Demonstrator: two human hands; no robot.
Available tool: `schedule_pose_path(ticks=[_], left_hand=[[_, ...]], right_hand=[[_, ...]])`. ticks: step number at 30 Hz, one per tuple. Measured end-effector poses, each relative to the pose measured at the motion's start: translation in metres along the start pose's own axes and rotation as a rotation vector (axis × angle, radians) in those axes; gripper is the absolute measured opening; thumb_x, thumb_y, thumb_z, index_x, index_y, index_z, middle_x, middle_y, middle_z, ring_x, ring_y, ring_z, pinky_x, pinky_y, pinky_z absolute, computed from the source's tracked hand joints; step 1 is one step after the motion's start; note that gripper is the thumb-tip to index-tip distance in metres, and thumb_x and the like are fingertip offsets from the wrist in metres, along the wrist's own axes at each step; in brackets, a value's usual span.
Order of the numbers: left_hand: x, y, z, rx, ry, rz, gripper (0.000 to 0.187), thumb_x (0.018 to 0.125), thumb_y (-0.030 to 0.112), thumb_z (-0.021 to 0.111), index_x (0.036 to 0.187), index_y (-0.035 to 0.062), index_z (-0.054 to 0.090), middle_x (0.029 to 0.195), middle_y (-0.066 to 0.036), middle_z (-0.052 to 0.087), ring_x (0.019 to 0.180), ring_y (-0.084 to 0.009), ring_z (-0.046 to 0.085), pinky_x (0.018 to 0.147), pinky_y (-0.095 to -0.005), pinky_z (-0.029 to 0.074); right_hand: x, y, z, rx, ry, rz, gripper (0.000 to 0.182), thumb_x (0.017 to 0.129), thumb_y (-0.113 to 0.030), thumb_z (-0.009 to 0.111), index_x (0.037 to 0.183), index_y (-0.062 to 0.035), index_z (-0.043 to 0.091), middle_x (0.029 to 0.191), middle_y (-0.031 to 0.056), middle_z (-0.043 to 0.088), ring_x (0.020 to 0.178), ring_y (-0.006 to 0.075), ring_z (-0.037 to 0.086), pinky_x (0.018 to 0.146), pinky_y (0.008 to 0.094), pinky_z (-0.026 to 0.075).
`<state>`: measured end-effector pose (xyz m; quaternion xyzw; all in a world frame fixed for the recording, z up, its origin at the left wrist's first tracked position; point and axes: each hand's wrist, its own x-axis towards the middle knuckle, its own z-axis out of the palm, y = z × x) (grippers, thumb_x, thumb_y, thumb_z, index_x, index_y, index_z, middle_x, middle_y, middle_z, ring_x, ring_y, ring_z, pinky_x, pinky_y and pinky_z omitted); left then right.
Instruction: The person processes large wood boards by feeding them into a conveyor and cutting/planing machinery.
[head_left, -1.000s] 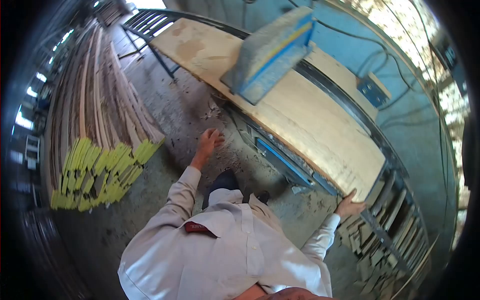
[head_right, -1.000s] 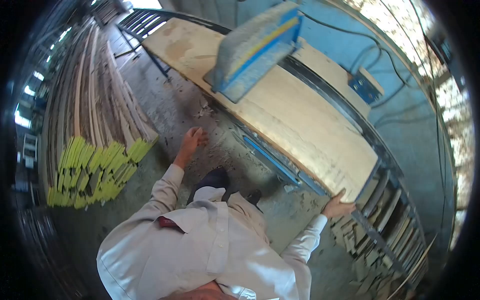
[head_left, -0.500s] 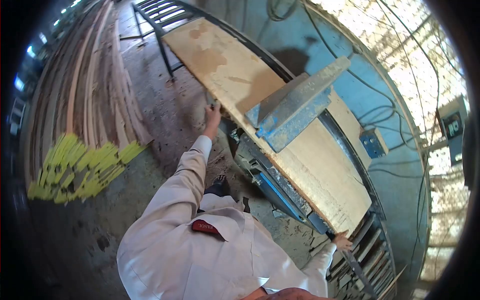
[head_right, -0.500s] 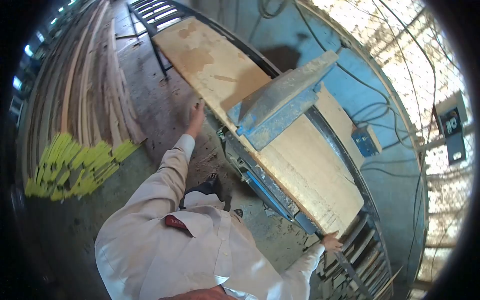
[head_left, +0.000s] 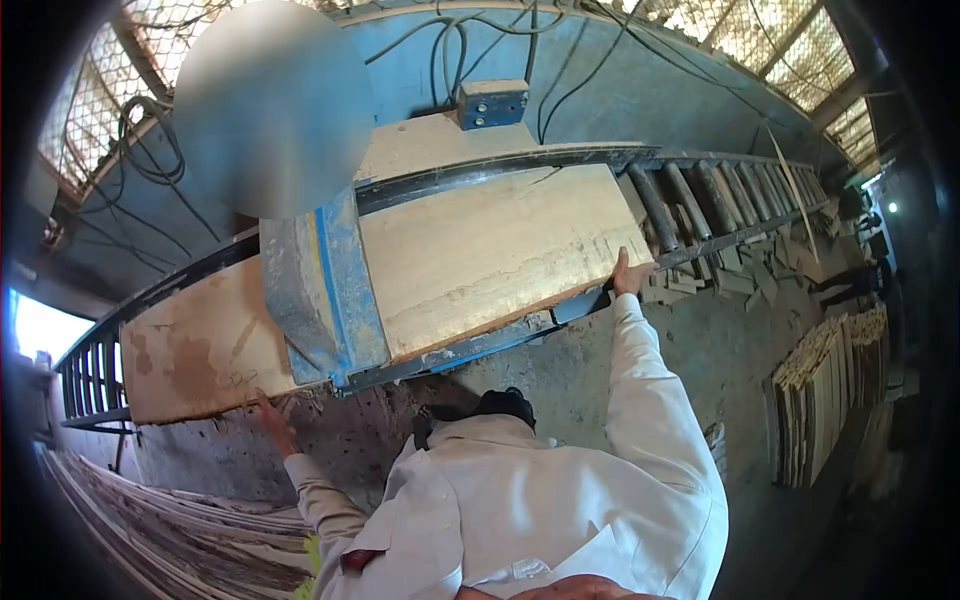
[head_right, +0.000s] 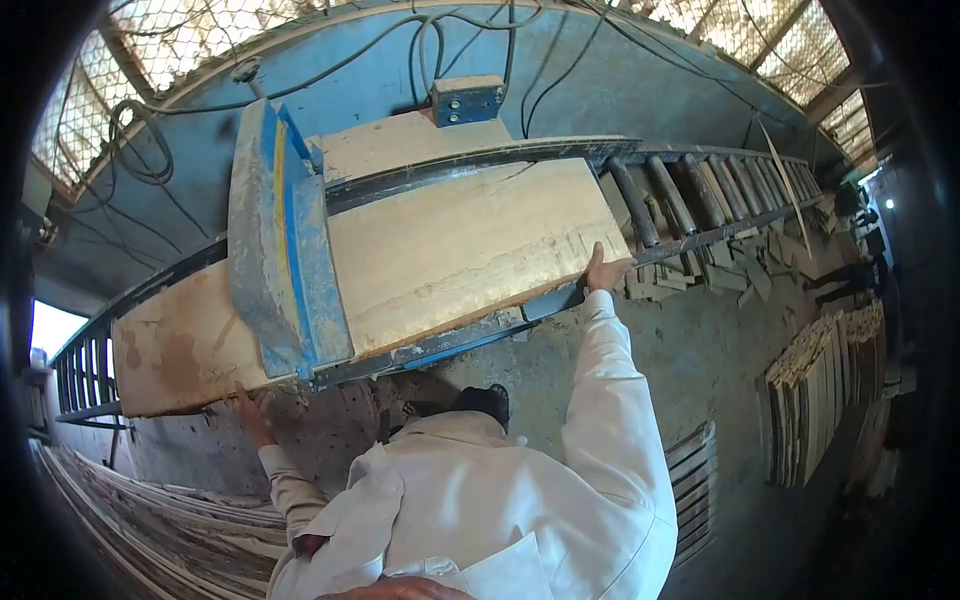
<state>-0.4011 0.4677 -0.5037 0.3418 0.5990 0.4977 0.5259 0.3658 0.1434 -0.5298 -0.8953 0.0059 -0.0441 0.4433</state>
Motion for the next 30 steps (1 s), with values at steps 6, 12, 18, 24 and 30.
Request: schedule_pose_path(ticks=[6,12,18,24,30], left_hand=[[-0.006,0.001,0.011,0.101,-0.066,-0.033,0.054,0.102,0.044,0.053,0.13,-0.0027,0.049,0.112,-0.015,0.063,0.087,-0.0279,0.07,0.068,-0.0392,0.063],[-0.003,0.016,0.021,0.161,-0.046,-0.064,0.054,0.102,0.045,0.053,0.114,-0.0081,0.056,0.089,-0.02,0.068,0.065,-0.0277,0.071,0.05,-0.0359,0.059],[0.027,0.046,0.027,0.397,-0.07,-0.201,0.056,0.1,0.048,0.054,0.102,-0.0078,0.055,0.071,-0.017,0.065,0.052,-0.0252,0.066,0.045,-0.0331,0.055],[0.034,0.028,0.021,0.311,-0.056,-0.164,0.063,0.098,0.055,0.056,0.101,-0.0081,0.056,0.07,-0.017,0.065,0.052,-0.0254,0.067,0.043,-0.034,0.054],[0.029,0.017,0.025,0.245,0.021,-0.132,0.059,0.096,0.056,0.058,0.103,-0.0032,0.058,0.07,-0.015,0.066,0.054,-0.0242,0.067,0.045,-0.0314,0.054]], right_hand=[[0.02,-0.005,0.004,0.0,-0.011,0.04,0.122,0.088,-0.057,0.066,0.149,0.0159,-0.01,0.157,0.0412,-0.006,0.151,0.0465,-0.006,0.124,0.0452,0.006],[0.022,-0.003,0.006,0.031,0.013,0.012,0.123,0.088,-0.058,0.065,0.149,0.0168,-0.011,0.156,0.0427,-0.006,0.151,0.047,-0.006,0.124,0.045,0.005],[0.036,0.026,0.017,-0.02,0.047,-0.091,0.124,0.089,-0.061,0.064,0.146,0.0215,-0.01,0.153,0.0474,-0.002,0.149,0.0511,0.001,0.124,0.0459,0.007],[0.042,0.035,0.021,-0.153,0.069,-0.077,0.127,0.088,-0.069,0.058,0.145,0.0228,-0.009,0.153,0.0471,-0.002,0.149,0.0512,0.001,0.124,0.0476,0.007],[0.06,0.051,0.025,-0.171,0.03,-0.078,0.132,0.085,-0.074,0.057,0.145,0.0226,-0.01,0.158,0.04,-0.005,0.152,0.0443,-0.001,0.124,0.0418,0.004]])
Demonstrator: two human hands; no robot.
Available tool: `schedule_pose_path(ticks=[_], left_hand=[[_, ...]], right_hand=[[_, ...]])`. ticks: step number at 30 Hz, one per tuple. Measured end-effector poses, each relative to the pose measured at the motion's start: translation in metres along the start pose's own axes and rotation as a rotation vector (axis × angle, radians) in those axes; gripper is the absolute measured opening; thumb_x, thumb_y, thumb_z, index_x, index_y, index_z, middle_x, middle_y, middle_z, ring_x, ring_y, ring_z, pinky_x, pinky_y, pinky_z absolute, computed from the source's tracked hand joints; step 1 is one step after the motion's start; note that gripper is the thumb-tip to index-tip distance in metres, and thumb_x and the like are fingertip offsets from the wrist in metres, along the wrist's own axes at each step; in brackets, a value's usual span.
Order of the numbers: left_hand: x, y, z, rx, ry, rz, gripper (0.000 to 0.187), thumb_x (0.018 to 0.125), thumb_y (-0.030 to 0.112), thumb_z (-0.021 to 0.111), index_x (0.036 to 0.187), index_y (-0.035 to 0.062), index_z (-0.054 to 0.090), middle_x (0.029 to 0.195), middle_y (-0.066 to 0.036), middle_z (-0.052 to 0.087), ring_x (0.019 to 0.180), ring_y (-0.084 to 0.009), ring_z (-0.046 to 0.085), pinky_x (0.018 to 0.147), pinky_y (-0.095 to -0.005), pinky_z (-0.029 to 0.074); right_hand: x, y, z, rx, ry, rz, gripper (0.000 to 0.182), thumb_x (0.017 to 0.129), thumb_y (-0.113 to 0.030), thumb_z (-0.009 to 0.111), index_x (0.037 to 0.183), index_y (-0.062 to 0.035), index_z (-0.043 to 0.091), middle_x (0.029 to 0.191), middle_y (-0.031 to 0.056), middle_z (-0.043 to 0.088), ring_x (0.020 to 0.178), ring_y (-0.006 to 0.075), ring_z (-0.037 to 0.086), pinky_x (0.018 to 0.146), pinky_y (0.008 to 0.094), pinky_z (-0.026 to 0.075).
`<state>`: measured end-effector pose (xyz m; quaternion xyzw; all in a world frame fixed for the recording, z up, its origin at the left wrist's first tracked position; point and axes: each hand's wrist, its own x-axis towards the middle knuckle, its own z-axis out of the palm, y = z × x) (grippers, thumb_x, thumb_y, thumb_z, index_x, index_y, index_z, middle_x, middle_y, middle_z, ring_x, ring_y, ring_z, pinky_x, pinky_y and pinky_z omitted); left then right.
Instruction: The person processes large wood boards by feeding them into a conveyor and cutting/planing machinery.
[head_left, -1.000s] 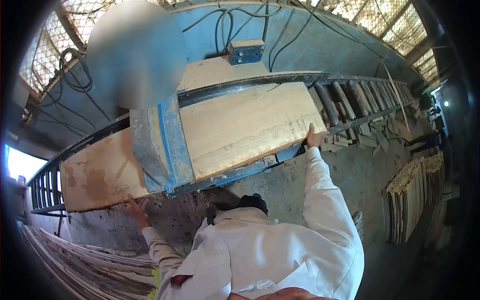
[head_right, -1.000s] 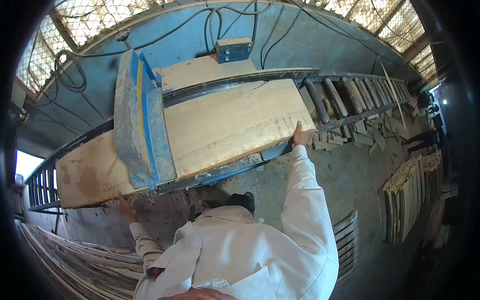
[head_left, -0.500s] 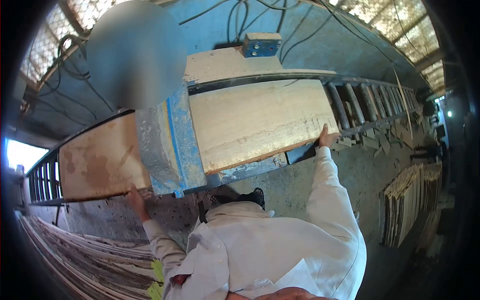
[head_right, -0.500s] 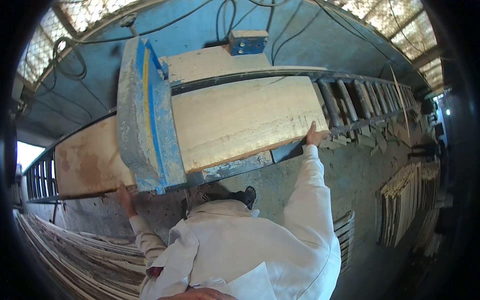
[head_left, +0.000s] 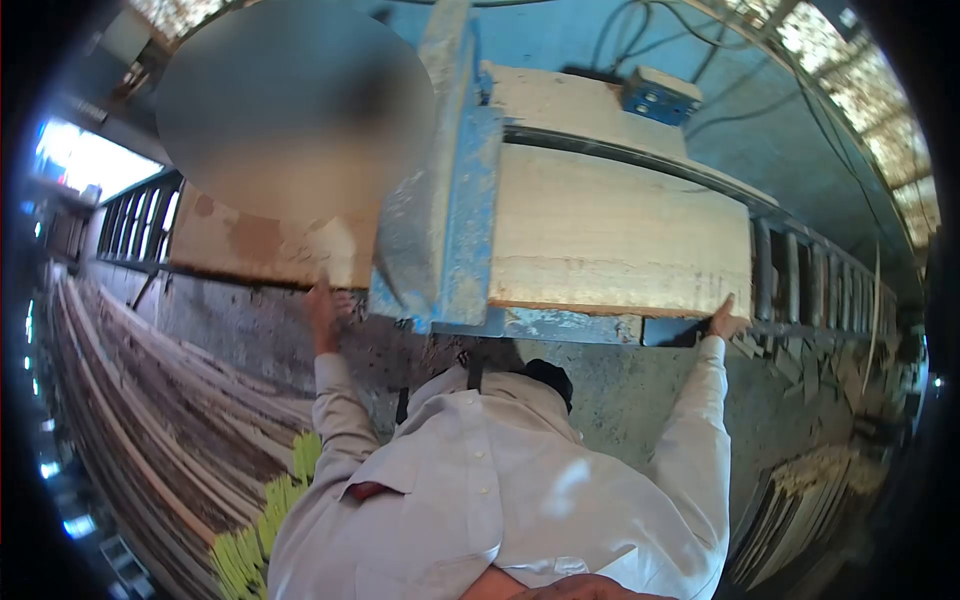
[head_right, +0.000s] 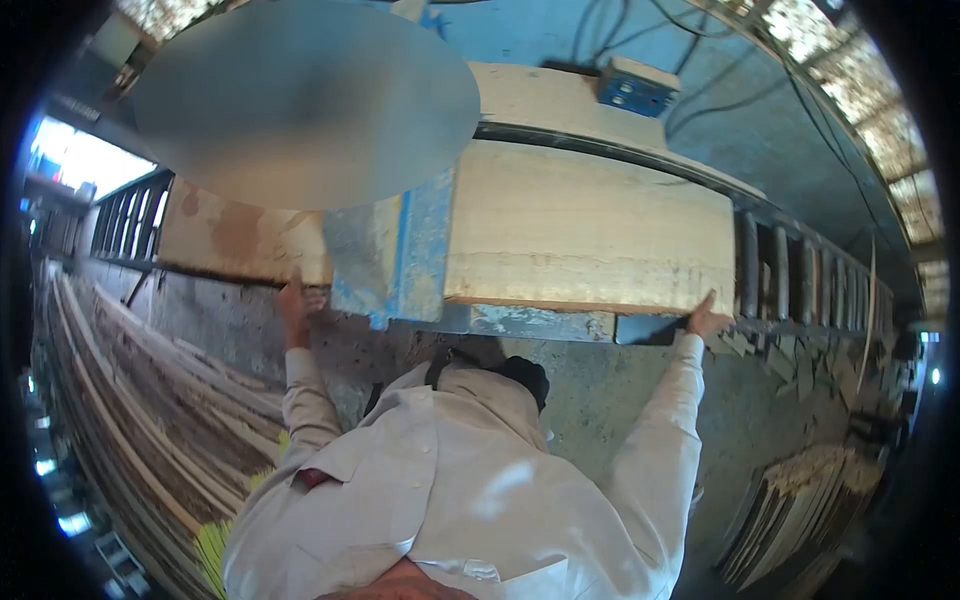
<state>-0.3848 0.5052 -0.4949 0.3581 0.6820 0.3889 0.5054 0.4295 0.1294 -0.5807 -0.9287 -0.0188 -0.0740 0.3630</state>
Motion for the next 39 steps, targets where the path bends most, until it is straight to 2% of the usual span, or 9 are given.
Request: schedule_pose_path(ticks=[3,6,11,18,20,21,30,35,39], left_hand=[[-0.015,0.007,0.006,-0.084,0.004,-0.001,0.057,0.096,0.055,0.059,0.101,-0.0017,0.059,0.07,-0.015,0.066,0.053,-0.0226,0.067,0.044,-0.03,0.053],[-0.024,0.02,0.011,-0.119,0.021,-0.026,0.056,0.097,0.053,0.058,0.099,-0.0027,0.06,0.069,-0.015,0.067,0.052,-0.0215,0.067,0.044,-0.0305,0.053],[-0.032,0.029,0.001,-0.12,0.05,-0.04,0.054,0.097,0.052,0.059,0.094,-0.0023,0.061,0.068,-0.014,0.066,0.05,-0.0207,0.065,0.044,-0.0302,0.052],[0.004,-0.031,-0.005,-0.111,-0.118,0.231,0.046,0.098,0.043,0.06,0.118,0.0019,0.061,0.082,-0.012,0.069,0.063,-0.0224,0.068,0.054,-0.0319,0.058],[-0.006,-0.01,0.004,-0.175,-0.006,0.02,0.048,0.095,0.048,0.064,0.106,0.0013,0.064,0.077,-0.011,0.068,0.065,-0.0206,0.068,0.054,-0.0302,0.057],[-0.002,-0.013,0.003,-0.16,-0.032,0.049,0.047,0.095,0.049,0.064,0.102,0.0024,0.065,0.076,-0.01,0.067,0.065,-0.02,0.068,0.054,-0.03,0.055],[0.003,-0.017,0.001,-0.154,-0.038,0.075,0.044,0.095,0.05,0.063,0.095,0.0055,0.063,0.078,-0.004,0.06,0.067,-0.0184,0.058,0.059,-0.0372,0.049],[0.001,-0.011,0.006,-0.16,-0.041,0.059,0.047,0.096,0.05,0.063,0.096,0.0035,0.062,0.085,-0.007,0.059,0.073,-0.0222,0.059,0.064,-0.0408,0.05],[0.003,-0.014,0.006,-0.135,-0.014,0.03,0.049,0.097,0.05,0.061,0.104,0.0015,0.061,0.093,-0.009,0.061,0.082,-0.0259,0.064,0.07,-0.0436,0.052]], right_hand=[[0.018,0.016,0.006,-0.025,-0.127,0.015,0.136,0.082,-0.082,0.054,0.146,0.0231,-0.004,0.158,0.0407,0.0,0.151,0.0447,0.005,0.124,0.0413,0.007],[-0.004,-0.011,-0.003,0.024,-0.068,0.043,0.098,0.092,-0.066,0.055,0.139,0.0184,0.042,0.145,0.0327,0.046,0.139,0.0385,0.042,0.116,0.0385,0.033],[0.031,0.008,0.012,-0.19,-0.304,-0.042,0.091,0.098,-0.067,0.04,0.146,0.0093,0.039,0.138,0.0278,0.055,0.125,0.042,0.055,0.105,0.0407,0.045],[-0.003,-0.001,0.001,-0.322,-0.015,0.015,0.1,0.097,-0.065,0.042,0.149,0.0156,0.014,0.145,0.0419,0.034,0.137,0.0531,0.034,0.117,0.0479,0.024],[-0.013,-0.019,0.0,-0.292,0.124,0.043,0.104,0.097,-0.065,0.042,0.15,0.0173,0.007,0.147,0.0459,0.028,0.14,0.0563,0.028,0.121,0.05,0.018],[-0.021,-0.036,-0.019,0.015,-0.047,0.077,0.122,0.09,-0.067,0.055,0.146,0.0221,-0.007,0.154,0.0463,-0.007,0.149,0.0524,0.0,0.123,0.0497,0.009],[-0.04,-0.056,-0.044,0.203,-0.073,0.13,0.123,0.09,-0.064,0.059,0.147,0.018,-0.012,0.153,0.0466,-0.007,0.148,0.0531,-0.009,0.123,0.0489,0.004],[-0.044,-0.06,-0.045,0.13,-0.011,0.167,0.12,0.088,-0.063,0.062,0.154,0.0044,-0.013,0.158,0.0408,-0.002,0.144,0.0559,0.022,0.119,0.0519,0.025],[-0.046,-0.065,-0.055,0.141,-0.051,0.206,0.119,0.088,-0.063,0.061,0.155,0.0027,-0.012,0.159,0.0378,-0.002,0.142,0.059,0.021,0.117,0.0568,0.025]])
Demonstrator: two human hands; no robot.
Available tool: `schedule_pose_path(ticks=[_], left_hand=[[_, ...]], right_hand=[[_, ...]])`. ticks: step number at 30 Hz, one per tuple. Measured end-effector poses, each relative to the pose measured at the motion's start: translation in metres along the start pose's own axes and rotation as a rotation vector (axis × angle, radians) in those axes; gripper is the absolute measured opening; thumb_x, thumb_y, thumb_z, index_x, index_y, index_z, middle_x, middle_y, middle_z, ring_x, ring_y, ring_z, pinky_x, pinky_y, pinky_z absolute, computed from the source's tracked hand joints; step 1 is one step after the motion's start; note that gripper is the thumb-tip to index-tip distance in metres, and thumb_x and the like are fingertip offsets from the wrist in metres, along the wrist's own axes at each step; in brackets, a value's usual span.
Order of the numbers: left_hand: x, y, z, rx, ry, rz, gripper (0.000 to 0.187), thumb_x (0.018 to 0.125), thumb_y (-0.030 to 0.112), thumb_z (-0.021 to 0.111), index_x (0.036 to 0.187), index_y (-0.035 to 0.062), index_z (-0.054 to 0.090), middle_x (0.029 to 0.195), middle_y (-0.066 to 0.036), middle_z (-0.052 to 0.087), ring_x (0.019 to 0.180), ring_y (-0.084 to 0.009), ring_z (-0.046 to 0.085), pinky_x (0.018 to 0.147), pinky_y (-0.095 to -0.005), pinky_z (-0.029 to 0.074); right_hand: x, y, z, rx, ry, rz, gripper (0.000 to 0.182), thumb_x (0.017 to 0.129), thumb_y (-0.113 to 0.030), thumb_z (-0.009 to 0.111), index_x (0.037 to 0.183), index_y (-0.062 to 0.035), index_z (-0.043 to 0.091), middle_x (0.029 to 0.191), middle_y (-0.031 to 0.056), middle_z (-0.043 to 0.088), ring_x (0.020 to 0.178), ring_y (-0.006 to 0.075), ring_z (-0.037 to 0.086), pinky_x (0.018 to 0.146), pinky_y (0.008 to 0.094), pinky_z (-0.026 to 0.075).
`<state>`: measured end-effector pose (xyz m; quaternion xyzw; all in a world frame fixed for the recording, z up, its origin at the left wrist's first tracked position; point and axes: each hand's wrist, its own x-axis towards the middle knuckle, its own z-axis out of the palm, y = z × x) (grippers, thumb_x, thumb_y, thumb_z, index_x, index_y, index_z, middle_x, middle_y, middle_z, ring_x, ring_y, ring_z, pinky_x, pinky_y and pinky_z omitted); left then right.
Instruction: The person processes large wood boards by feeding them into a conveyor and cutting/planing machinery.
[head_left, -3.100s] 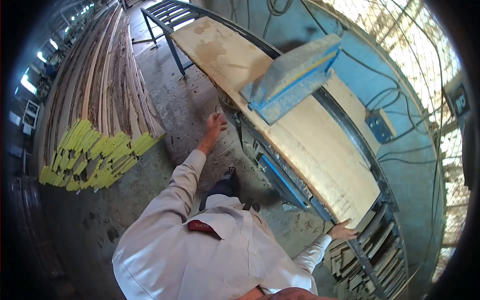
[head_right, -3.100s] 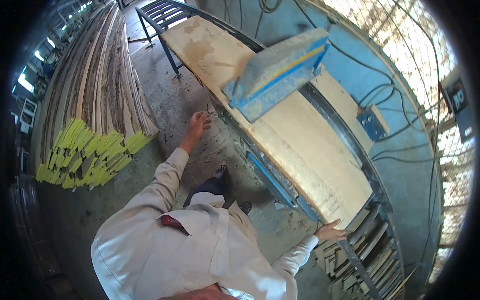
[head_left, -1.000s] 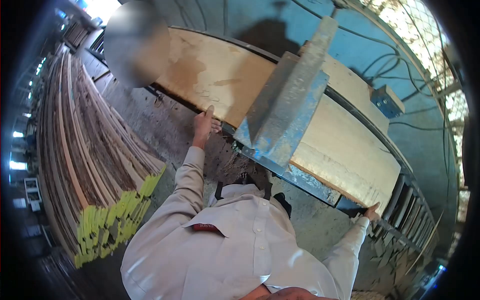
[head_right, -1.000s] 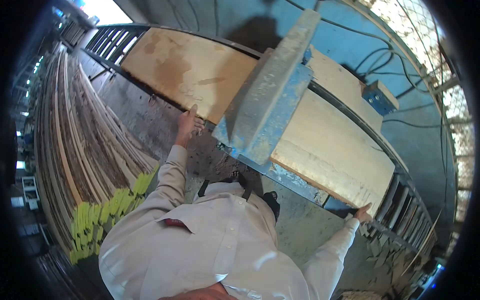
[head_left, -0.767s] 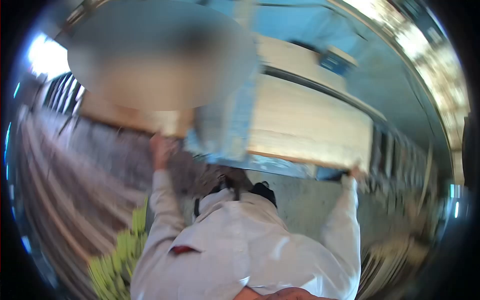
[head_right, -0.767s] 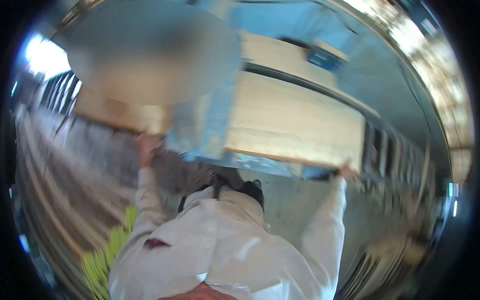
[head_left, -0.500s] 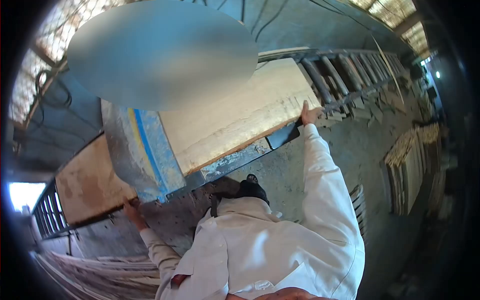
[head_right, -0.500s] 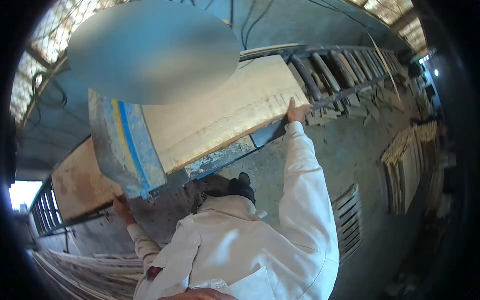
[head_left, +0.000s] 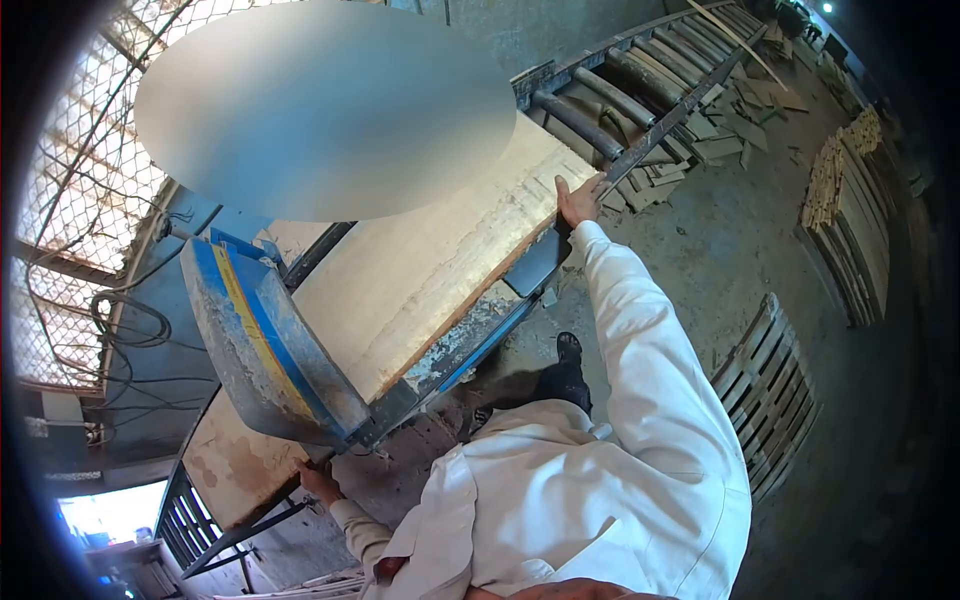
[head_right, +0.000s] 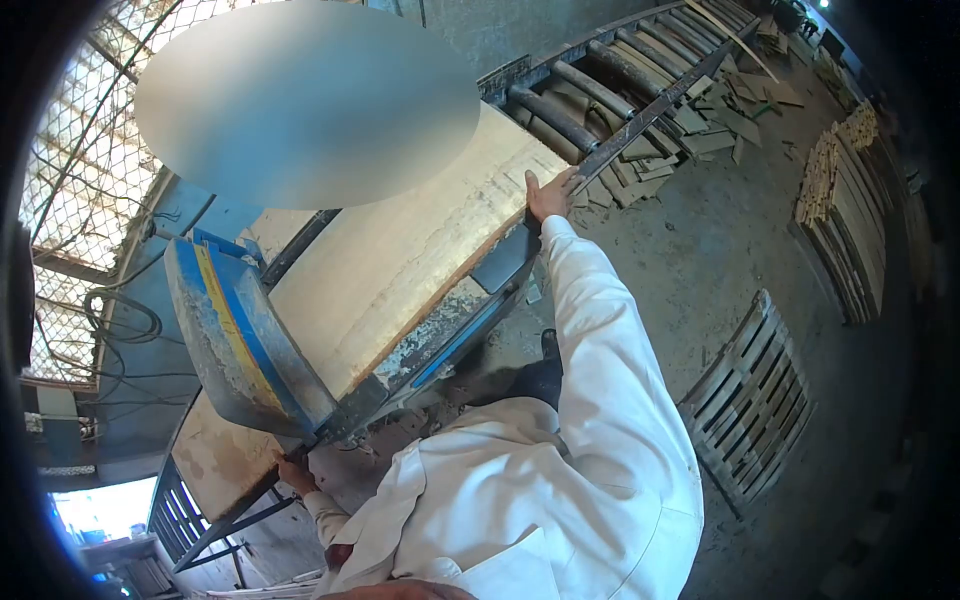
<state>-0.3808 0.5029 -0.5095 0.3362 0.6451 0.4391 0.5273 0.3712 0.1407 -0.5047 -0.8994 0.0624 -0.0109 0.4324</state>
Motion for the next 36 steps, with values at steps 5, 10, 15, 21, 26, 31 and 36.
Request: schedule_pose_path(ticks=[5,10,15,21,26,31,36], left_hand=[[-0.04,-0.011,0.01,-0.145,-0.044,0.084,0.05,0.099,0.049,0.058,0.112,0.0012,0.06,0.098,-0.01,0.064,0.085,-0.0277,0.065,0.073,-0.0432,0.053],[-0.079,-0.08,-0.003,0.986,-0.438,0.833,0.024,0.095,0.027,0.063,0.101,0.0044,0.068,0.091,-0.008,0.067,0.081,-0.0243,0.066,0.08,-0.0397,0.053],[-0.285,-0.084,0.16,0.296,-0.52,-0.137,0.037,0.099,0.032,0.058,0.115,-0.0013,0.061,0.093,-0.014,0.07,0.088,-0.0293,0.071,0.074,-0.0387,0.059],[-0.331,-0.075,0.288,0.244,-0.631,-0.049,0.053,0.103,0.044,0.052,0.122,-0.0062,0.055,0.102,-0.019,0.07,0.083,-0.0286,0.071,0.074,-0.0391,0.06],[-0.329,-0.064,0.34,0.102,-0.46,-0.125,0.056,0.102,0.046,0.054,0.118,-0.0076,0.054,0.1,-0.021,0.069,0.079,-0.027,0.071,0.069,-0.0351,0.061],[-0.314,-0.076,0.343,0.112,-0.416,-0.12,0.054,0.101,0.047,0.055,0.112,-0.0063,0.054,0.095,-0.022,0.069,0.076,-0.0261,0.071,0.064,-0.0326,0.061],[-0.311,-0.082,0.343,0.113,-0.395,-0.101,0.054,0.101,0.048,0.055,0.107,-0.006,0.055,0.093,-0.021,0.069,0.075,-0.0267,0.071,0.064,-0.0333,0.062]], right_hand=[[0.008,-0.004,-0.031,-0.357,0.097,-0.188,0.104,0.086,-0.058,0.065,0.151,0.0112,0.021,0.16,0.0349,0.009,0.147,0.0527,0.018,0.122,0.0551,0.01],[0.085,0.002,-0.06,-0.363,-0.11,-0.575,0.082,0.088,-0.057,0.063,0.131,0.0116,0.05,0.136,0.0342,0.052,0.138,0.0429,0.039,0.12,0.0479,0.022],[0.12,0.016,-0.063,-0.2,-0.596,-0.593,0.081,0.087,-0.065,0.06,0.125,0.0065,0.056,0.124,0.0291,0.062,0.124,0.0441,0.053,0.117,0.0478,0.028],[0.142,0.043,-0.048,-0.088,-0.541,-0.73,0.083,0.088,-0.065,0.059,0.14,-0.0019,0.052,0.142,0.0245,0.053,0.137,0.0371,0.045,0.123,0.0459,0.018],[0.143,0.041,-0.053,-0.114,-0.618,-0.704,0.081,0.089,-0.064,0.058,0.14,-0.0026,0.053,0.145,0.023,0.051,0.138,0.0341,0.045,0.125,0.0457,0.011],[0.142,0.03,-0.072,-0.133,-0.681,-0.709,0.083,0.088,-0.065,0.058,0.14,-0.0011,0.052,0.143,0.0223,0.053,0.138,0.0324,0.046,0.125,0.0461,0.009],[0.15,0.039,-0.063,-0.12,-0.685,-0.756,0.083,0.088,-0.064,0.059,0.139,0.0,0.053,0.144,0.0227,0.052,0.138,0.0314,0.046,0.125,0.0457,0.008]])
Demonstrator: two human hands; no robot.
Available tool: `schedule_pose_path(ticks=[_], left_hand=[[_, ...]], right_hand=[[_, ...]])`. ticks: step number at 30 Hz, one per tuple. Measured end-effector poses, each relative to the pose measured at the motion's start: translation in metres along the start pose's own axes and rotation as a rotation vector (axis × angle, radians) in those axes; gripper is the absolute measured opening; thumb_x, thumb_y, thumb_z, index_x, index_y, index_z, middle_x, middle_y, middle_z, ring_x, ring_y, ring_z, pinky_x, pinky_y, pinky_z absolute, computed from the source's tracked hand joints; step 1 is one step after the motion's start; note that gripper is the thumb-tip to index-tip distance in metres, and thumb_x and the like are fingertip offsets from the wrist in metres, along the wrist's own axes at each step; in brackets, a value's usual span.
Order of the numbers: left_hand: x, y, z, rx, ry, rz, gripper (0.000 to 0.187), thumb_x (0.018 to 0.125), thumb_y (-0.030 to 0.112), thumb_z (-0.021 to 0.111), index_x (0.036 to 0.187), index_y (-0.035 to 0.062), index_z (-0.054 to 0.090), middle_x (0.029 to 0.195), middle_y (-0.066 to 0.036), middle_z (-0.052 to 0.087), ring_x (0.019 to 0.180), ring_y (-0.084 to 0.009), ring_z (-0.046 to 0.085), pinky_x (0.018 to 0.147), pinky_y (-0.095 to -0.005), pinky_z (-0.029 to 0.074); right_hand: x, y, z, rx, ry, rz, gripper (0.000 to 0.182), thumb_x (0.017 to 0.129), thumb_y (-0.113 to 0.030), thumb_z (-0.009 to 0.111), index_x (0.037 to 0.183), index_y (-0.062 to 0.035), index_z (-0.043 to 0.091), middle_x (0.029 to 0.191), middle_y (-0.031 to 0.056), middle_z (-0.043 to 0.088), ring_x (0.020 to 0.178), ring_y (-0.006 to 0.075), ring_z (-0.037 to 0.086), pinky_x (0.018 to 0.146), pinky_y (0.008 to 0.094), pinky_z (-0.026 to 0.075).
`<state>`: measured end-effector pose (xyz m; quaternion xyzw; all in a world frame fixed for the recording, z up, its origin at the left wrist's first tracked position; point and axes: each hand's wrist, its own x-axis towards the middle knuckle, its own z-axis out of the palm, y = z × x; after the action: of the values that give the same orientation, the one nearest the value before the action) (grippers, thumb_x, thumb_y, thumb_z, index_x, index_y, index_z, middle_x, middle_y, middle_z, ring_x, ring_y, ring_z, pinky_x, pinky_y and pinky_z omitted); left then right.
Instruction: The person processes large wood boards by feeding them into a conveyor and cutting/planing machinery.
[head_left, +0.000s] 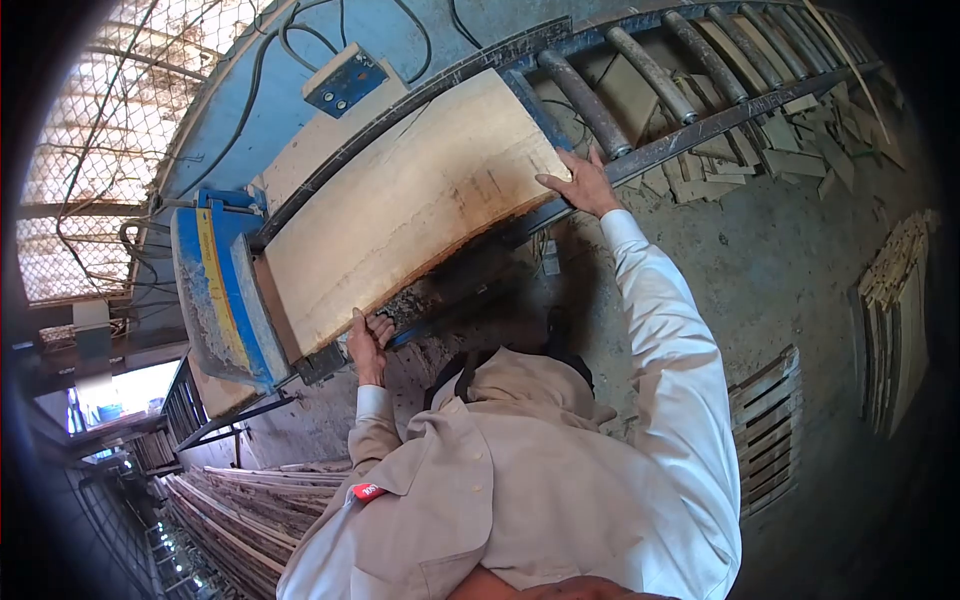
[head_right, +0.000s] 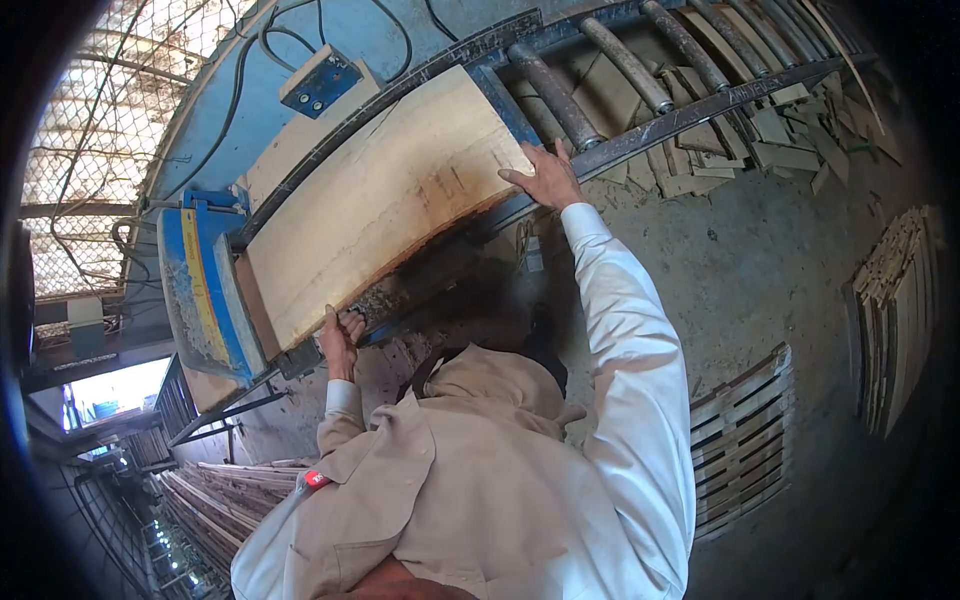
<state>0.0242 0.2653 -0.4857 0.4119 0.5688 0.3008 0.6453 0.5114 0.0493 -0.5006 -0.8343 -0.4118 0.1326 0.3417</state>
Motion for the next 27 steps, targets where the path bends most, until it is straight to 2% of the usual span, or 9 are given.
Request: schedule_pose_path(ticks=[6,10,12,14,15,17,21,22,27], left_hand=[[-0.002,-0.001,0.001,-0.027,0.006,-0.008,0.057,0.099,0.049,0.057,0.108,-0.0077,0.056,0.093,-0.021,0.069,0.075,-0.027,0.071,0.066,-0.0338,0.063],[0.003,0.001,-0.004,0.035,0.009,-0.059,0.063,0.097,0.053,0.059,0.113,-0.0079,0.054,0.099,-0.024,0.067,0.082,-0.0301,0.071,0.071,-0.0386,0.062],[0.0,0.005,-0.001,0.022,0.023,-0.077,0.064,0.097,0.052,0.059,0.115,-0.0089,0.053,0.099,-0.025,0.067,0.081,-0.0322,0.071,0.069,-0.0393,0.063],[-0.004,0.009,0.003,0.018,0.042,-0.063,0.065,0.097,0.052,0.059,0.119,-0.0094,0.053,0.097,-0.026,0.068,0.079,-0.0334,0.072,0.067,-0.039,0.063],[-0.005,0.008,0.001,0.012,0.032,-0.048,0.067,0.096,0.052,0.06,0.121,-0.0097,0.052,0.096,-0.027,0.068,0.078,-0.0337,0.072,0.065,-0.0383,0.063],[-0.012,0.012,0.006,-0.02,0.053,0.003,0.058,0.097,0.05,0.06,0.11,-0.007,0.059,0.088,-0.022,0.07,0.071,-0.0304,0.073,0.059,-0.0359,0.062],[-0.01,0.003,-0.001,-0.079,0.081,0.061,0.054,0.097,0.047,0.062,0.108,-0.0056,0.059,0.085,-0.021,0.07,0.063,-0.0294,0.072,0.052,-0.0339,0.06],[-0.01,0.003,-0.001,-0.09,0.078,0.071,0.053,0.097,0.047,0.062,0.104,-0.0054,0.06,0.082,-0.02,0.07,0.06,-0.0283,0.071,0.05,-0.0332,0.059],[-0.015,0.007,0.0,-0.066,0.096,0.073,0.055,0.096,0.048,0.062,0.087,-0.0058,0.064,0.07,-0.018,0.068,0.055,-0.0241,0.069,0.047,-0.0323,0.057]], right_hand=[[0.001,0.0,-0.002,-0.009,0.016,-0.046,0.077,0.088,-0.063,0.06,0.137,-0.0027,0.056,0.139,0.0228,0.056,0.134,0.0315,0.049,0.124,0.0469,0.01],[0.005,0.005,0.009,-0.044,0.053,-0.085,0.068,0.091,-0.062,0.058,0.131,-0.0071,0.06,0.124,0.019,0.065,0.124,0.0337,0.055,0.117,0.0513,0.022],[0.01,0.009,0.021,-0.131,0.05,-0.066,0.063,0.091,-0.06,0.059,0.132,-0.0109,0.06,0.126,0.0174,0.065,0.125,0.0317,0.055,0.117,0.0519,0.021],[0.009,0.001,0.014,-0.008,0.0,-0.046,0.063,0.091,-0.056,0.061,0.136,-0.0122,0.057,0.132,0.0136,0.064,0.129,0.0305,0.053,0.118,0.0532,0.017],[0.007,-0.004,0.012,0.011,0.013,-0.067,0.064,0.091,-0.056,0.061,0.138,-0.0119,0.055,0.133,0.0135,0.063,0.131,0.0296,0.052,0.119,0.0522,0.014],[0.005,-0.016,0.005,-0.052,-0.011,-0.075,0.07,0.089,-0.058,0.063,0.14,-0.0116,0.053,0.138,0.0136,0.059,0.133,0.0291,0.05,0.119,0.0524,0.012],[0.009,-0.009,0.01,-0.226,-0.02,-0.017,0.088,0.081,-0.064,0.068,0.143,-0.0056,0.047,0.144,0.0195,0.05,0.139,0.0363,0.041,0.12,0.0502,0.014],[0.008,-0.016,0.01,-0.256,0.021,-0.061,0.091,0.081,-0.065,0.068,0.143,-0.0023,0.046,0.143,0.0215,0.051,0.139,0.0359,0.041,0.121,0.0486,0.013],[0.005,-0.036,0.006,-0.136,-0.082,0.076,0.103,0.074,-0.07,0.071,0.145,-0.0006,0.044,0.139,0.0223,0.055,0.138,0.0345,0.044,0.123,0.0451,0.011]])
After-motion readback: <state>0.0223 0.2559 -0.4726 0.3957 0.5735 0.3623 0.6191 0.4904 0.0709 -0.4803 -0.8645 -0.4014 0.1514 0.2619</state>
